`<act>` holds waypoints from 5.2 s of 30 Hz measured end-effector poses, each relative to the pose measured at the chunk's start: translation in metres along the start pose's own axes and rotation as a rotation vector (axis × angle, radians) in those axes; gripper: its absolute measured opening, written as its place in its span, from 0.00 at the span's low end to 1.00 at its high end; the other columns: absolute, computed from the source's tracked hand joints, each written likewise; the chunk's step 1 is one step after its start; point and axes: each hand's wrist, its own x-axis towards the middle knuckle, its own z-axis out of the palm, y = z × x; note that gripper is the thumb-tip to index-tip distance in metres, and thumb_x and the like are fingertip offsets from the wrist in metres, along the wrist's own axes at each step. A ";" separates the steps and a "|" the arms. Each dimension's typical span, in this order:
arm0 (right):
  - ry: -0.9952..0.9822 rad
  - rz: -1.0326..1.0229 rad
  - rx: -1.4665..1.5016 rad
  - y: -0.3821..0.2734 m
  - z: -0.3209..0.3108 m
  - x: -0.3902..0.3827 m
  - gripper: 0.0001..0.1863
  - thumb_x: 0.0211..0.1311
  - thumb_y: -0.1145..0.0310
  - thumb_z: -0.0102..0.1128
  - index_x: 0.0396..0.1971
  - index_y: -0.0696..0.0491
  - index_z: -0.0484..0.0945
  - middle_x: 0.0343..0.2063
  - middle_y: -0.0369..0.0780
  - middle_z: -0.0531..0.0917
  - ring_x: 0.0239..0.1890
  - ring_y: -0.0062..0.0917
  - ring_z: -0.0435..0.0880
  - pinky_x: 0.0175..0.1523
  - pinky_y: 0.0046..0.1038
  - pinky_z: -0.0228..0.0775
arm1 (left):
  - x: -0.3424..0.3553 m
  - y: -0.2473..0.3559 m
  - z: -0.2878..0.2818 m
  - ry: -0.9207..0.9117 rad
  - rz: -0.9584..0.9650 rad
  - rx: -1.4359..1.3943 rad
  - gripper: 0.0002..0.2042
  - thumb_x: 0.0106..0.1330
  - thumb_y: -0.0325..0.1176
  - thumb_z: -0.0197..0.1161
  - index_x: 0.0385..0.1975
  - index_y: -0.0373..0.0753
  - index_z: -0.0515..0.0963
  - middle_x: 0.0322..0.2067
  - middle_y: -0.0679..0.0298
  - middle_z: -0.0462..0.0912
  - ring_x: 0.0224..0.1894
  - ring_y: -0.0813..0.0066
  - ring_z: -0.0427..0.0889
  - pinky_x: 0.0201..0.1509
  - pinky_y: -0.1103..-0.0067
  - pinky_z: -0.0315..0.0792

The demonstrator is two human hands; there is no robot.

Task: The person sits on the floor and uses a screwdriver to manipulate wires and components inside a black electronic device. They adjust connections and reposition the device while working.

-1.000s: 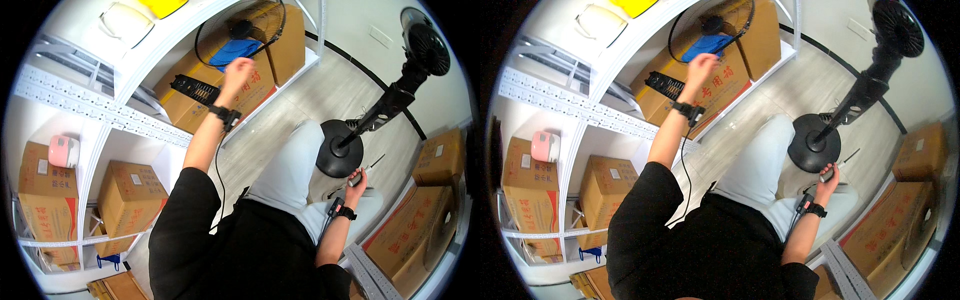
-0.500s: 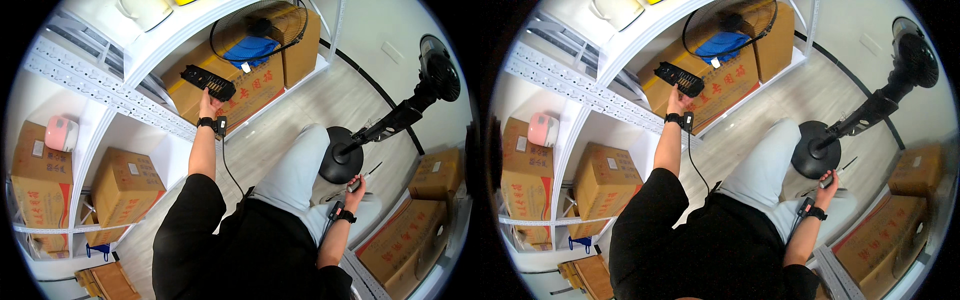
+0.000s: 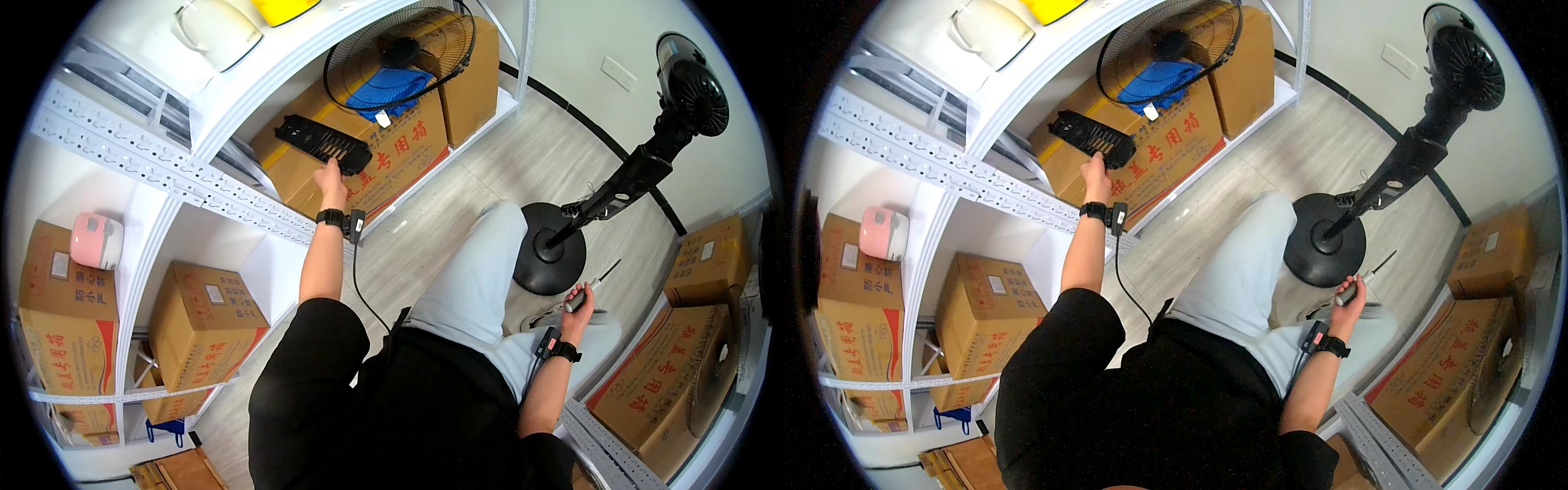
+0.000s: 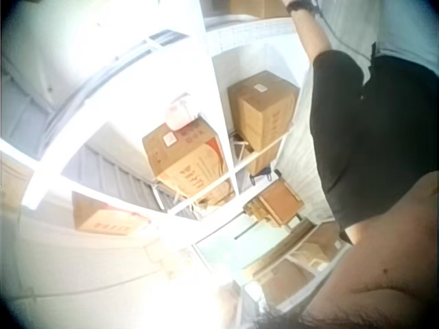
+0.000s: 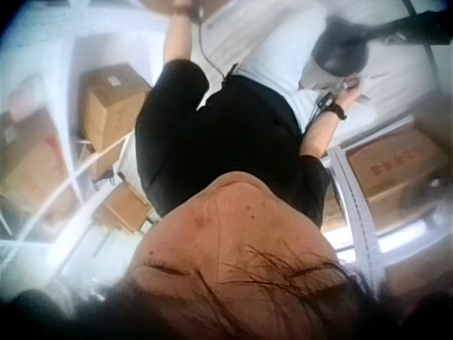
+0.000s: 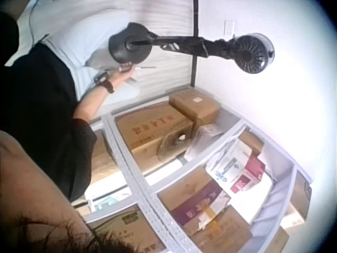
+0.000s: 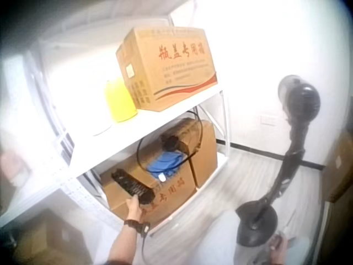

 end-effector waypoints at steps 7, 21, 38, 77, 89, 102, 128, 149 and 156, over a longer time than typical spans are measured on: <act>-0.020 -0.079 -0.124 -0.001 0.011 -0.003 0.09 0.63 0.66 0.62 0.30 0.50 0.71 0.23 0.33 0.76 0.22 0.16 0.73 0.26 0.18 0.67 | -0.071 0.054 0.003 -0.228 -0.028 0.095 0.05 0.58 0.28 0.58 0.24 0.35 0.70 0.18 0.69 0.71 0.14 0.81 0.65 0.15 0.79 0.57; -0.373 -0.232 -0.501 0.015 0.180 -0.086 0.09 0.64 0.68 0.62 0.36 0.51 0.70 0.35 0.43 0.85 0.21 0.14 0.74 0.25 0.16 0.64 | -0.231 0.051 0.113 -1.043 -0.195 -0.018 0.13 0.60 0.23 0.51 0.44 0.28 0.73 0.40 0.58 0.83 0.40 0.75 0.82 0.46 0.80 0.74; -0.170 -0.181 -0.550 0.014 0.177 -0.046 0.25 0.59 0.74 0.63 0.57 0.58 0.71 0.22 0.32 0.75 0.17 0.14 0.71 0.21 0.18 0.61 | -0.278 -0.083 0.207 -1.308 -0.715 -0.218 0.25 0.71 0.54 0.51 0.55 0.38 0.66 0.49 0.58 0.78 0.48 0.68 0.80 0.54 0.68 0.74; 0.070 -0.461 -1.841 0.030 0.152 0.137 0.19 0.56 0.54 0.61 0.43 0.51 0.77 0.33 0.48 0.83 0.39 0.47 0.83 0.43 0.40 0.75 | -0.218 -0.166 0.227 -0.806 -0.901 -0.312 0.32 0.65 0.65 0.52 0.50 0.39 0.74 0.41 0.60 0.80 0.39 0.68 0.78 0.44 0.73 0.77; 0.060 -0.629 -1.800 -0.005 0.168 0.050 0.22 0.50 0.62 0.63 0.47 0.52 0.77 0.23 0.45 0.83 0.26 0.37 0.84 0.35 0.34 0.75 | -0.221 -0.177 0.229 -0.878 -0.919 -0.280 0.33 0.64 0.67 0.50 0.49 0.41 0.75 0.41 0.61 0.80 0.40 0.67 0.78 0.45 0.71 0.76; -0.017 -0.311 -1.189 -0.047 0.162 0.019 0.19 0.55 0.66 0.63 0.47 0.54 0.79 0.24 0.37 0.82 0.19 0.15 0.75 0.26 0.19 0.66 | -0.241 -0.172 0.235 -1.024 -1.055 -0.325 0.33 0.65 0.67 0.48 0.53 0.42 0.74 0.48 0.59 0.80 0.49 0.63 0.78 0.52 0.65 0.73; -0.119 -0.855 -1.847 0.031 0.183 0.011 0.20 0.53 0.68 0.67 0.49 0.45 0.77 0.37 0.40 0.84 0.37 0.39 0.83 0.39 0.35 0.75 | -0.273 -0.197 0.247 -1.170 -0.868 -0.430 0.24 0.55 0.16 0.63 0.52 0.41 0.69 0.43 0.61 0.78 0.45 0.66 0.81 0.49 0.70 0.78; -0.038 -0.528 -1.559 -0.024 0.256 0.034 0.18 0.60 0.56 0.62 0.30 0.60 0.79 0.20 0.43 0.84 0.24 0.32 0.84 0.33 0.31 0.74 | -0.260 -0.208 0.239 -1.022 -0.956 -0.304 0.18 0.50 0.15 0.60 0.42 0.36 0.74 0.36 0.63 0.81 0.37 0.68 0.81 0.42 0.72 0.77; -0.076 -0.688 -2.160 0.000 0.294 0.191 0.12 0.55 0.66 0.55 0.27 0.60 0.81 0.20 0.45 0.83 0.24 0.30 0.86 0.33 0.32 0.77 | -0.270 -0.215 0.237 -0.936 -0.981 -0.297 0.18 0.49 0.15 0.60 0.40 0.38 0.73 0.34 0.64 0.78 0.37 0.67 0.80 0.42 0.71 0.77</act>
